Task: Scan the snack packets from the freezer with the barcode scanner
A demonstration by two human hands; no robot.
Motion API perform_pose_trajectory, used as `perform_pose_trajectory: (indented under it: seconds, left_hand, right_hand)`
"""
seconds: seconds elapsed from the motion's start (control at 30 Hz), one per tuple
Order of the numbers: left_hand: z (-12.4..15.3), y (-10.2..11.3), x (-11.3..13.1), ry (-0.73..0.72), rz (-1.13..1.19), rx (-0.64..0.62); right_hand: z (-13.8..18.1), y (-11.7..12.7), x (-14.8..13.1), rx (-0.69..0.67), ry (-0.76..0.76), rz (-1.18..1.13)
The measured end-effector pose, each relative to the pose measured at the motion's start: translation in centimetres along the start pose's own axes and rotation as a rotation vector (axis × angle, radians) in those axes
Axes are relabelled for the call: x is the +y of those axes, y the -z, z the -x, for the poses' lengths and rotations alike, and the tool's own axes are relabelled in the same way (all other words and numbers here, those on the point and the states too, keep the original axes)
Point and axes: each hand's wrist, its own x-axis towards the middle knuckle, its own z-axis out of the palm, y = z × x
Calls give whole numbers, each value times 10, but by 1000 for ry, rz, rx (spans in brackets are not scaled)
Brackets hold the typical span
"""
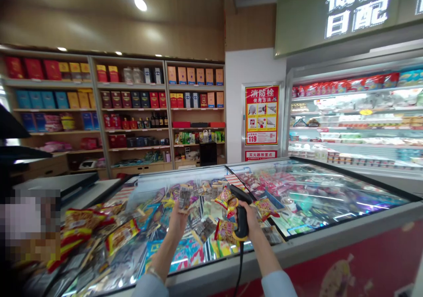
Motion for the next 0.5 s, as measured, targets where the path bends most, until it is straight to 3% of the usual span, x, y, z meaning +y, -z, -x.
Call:
perform_pose_trajectory:
  seconds: [0.23, 0.4, 0.5]
  left_hand:
    - [6, 1, 21, -65, 45, 78]
    - [4, 14, 11, -140, -69, 14]
    - [4, 23, 1, -128, 24, 23]
  right_hand:
    - [19, -48, 34, -40, -2, 83]
    - [27, -71, 56, -75, 20, 147]
    - [28, -80, 58, -72, 36, 167]
